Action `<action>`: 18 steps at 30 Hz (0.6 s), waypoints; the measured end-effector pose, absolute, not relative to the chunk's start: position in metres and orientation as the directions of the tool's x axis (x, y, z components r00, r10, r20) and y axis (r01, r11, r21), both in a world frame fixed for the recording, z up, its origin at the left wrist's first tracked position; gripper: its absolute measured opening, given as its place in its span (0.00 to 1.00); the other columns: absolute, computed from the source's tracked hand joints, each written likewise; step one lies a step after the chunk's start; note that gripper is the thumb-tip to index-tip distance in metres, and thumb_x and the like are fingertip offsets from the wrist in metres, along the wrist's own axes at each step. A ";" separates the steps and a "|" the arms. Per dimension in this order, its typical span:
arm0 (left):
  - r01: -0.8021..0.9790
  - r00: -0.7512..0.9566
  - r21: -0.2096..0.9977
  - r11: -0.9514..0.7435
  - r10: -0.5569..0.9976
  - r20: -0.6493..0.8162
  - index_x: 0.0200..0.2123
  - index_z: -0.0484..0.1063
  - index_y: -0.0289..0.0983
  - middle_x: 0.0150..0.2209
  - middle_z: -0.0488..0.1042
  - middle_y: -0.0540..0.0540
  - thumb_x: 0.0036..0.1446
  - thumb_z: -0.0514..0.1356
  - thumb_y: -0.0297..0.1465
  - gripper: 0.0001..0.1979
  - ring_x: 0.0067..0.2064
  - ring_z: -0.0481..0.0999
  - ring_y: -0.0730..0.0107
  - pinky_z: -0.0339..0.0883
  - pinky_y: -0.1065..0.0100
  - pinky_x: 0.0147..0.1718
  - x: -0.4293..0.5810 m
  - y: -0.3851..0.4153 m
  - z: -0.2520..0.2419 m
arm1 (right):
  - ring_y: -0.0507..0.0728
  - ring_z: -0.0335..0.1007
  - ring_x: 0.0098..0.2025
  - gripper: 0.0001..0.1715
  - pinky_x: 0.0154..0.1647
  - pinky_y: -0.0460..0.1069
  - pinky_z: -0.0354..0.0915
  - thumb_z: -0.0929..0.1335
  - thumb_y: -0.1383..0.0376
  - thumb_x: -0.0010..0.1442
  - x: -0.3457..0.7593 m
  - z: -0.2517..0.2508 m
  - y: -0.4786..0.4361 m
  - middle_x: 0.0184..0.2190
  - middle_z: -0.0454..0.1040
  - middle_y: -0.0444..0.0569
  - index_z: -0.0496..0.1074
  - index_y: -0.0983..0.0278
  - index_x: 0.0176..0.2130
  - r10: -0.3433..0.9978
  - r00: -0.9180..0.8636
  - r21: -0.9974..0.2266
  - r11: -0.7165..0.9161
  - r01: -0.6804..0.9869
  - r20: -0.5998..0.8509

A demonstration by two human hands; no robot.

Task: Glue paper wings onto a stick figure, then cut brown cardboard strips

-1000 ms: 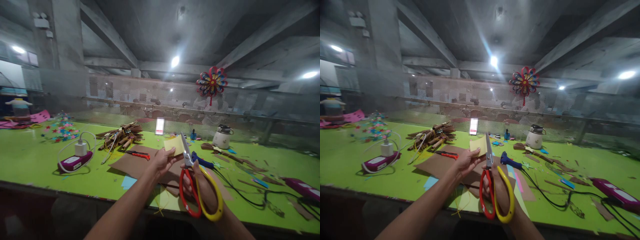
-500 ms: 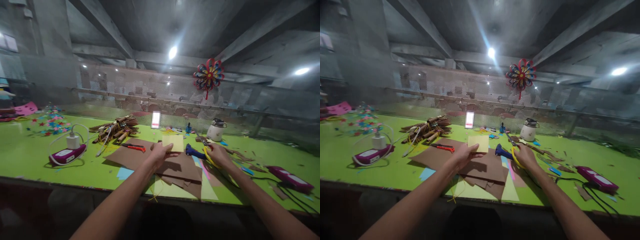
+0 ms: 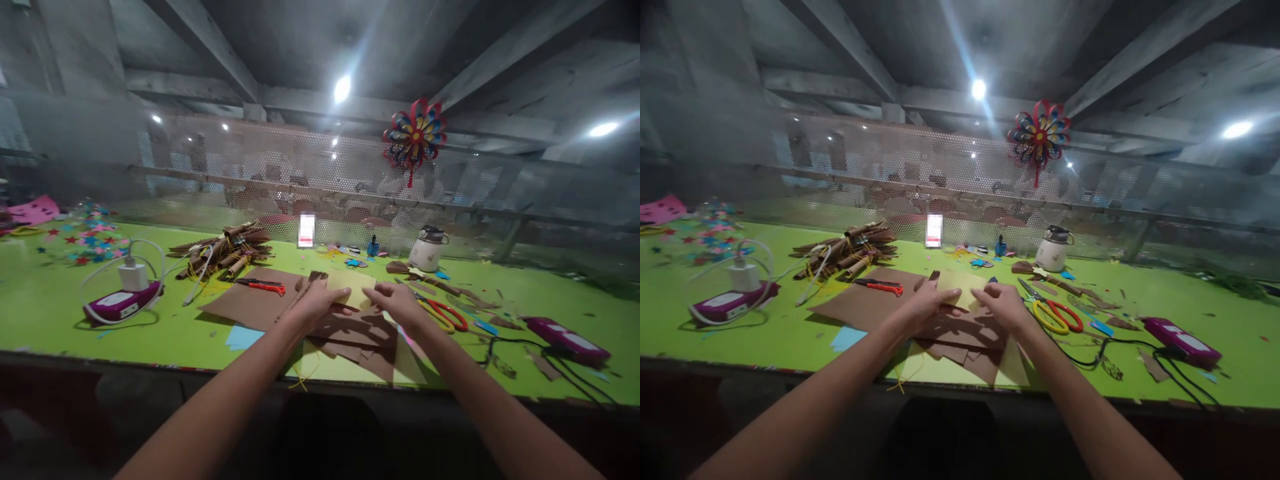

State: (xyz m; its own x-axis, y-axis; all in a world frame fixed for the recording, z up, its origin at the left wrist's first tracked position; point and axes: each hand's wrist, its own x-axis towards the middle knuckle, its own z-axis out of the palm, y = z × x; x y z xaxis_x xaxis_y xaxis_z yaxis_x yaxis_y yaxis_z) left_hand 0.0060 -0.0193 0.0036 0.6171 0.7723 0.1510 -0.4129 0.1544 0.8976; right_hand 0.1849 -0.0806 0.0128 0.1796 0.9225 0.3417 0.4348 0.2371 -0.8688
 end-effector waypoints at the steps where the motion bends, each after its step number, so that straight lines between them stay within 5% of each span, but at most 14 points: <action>1: -0.403 0.633 0.904 0.141 0.756 0.164 0.42 0.73 0.31 0.38 0.76 0.34 0.46 0.66 0.25 0.17 0.31 0.79 0.60 0.73 0.69 0.24 0.005 -0.021 0.005 | 0.52 0.63 0.22 0.21 0.24 0.47 0.61 0.71 0.51 0.46 0.175 0.010 -0.080 0.18 0.70 0.45 0.72 0.67 0.21 0.913 0.203 -0.890 0.264 0.372 0.355; 8: -0.287 0.659 0.947 0.146 0.747 0.084 0.37 0.74 0.31 0.31 0.77 0.35 0.53 0.57 0.46 0.23 0.28 0.77 0.60 0.70 0.66 0.25 -0.001 -0.019 0.013 | 0.48 0.58 0.20 0.19 0.21 0.45 0.56 0.75 0.55 0.39 0.180 0.003 -0.080 0.19 0.70 0.43 0.73 0.68 0.24 0.930 0.241 -0.959 0.284 0.010 0.278; 12: -0.198 0.632 0.975 -0.096 0.748 0.202 0.31 0.74 0.32 0.28 0.76 0.39 0.48 0.64 0.40 0.16 0.28 0.76 0.64 0.68 0.69 0.26 0.001 -0.017 0.012 | 0.46 0.55 0.19 0.18 0.20 0.44 0.52 0.76 0.56 0.39 0.201 0.005 -0.093 0.18 0.68 0.42 0.73 0.69 0.24 0.963 0.185 -0.978 0.204 -0.036 0.194; 18: 0.016 0.771 0.935 -0.353 0.600 0.213 0.30 0.76 0.35 0.30 0.76 0.41 0.45 0.65 0.37 0.11 0.31 0.75 0.63 0.65 0.68 0.29 0.002 -0.038 0.019 | 0.46 0.53 0.19 0.18 0.20 0.45 0.49 0.75 0.57 0.42 0.232 0.004 -0.123 0.18 0.67 0.42 0.73 0.70 0.25 0.988 0.121 -0.991 0.081 0.106 0.094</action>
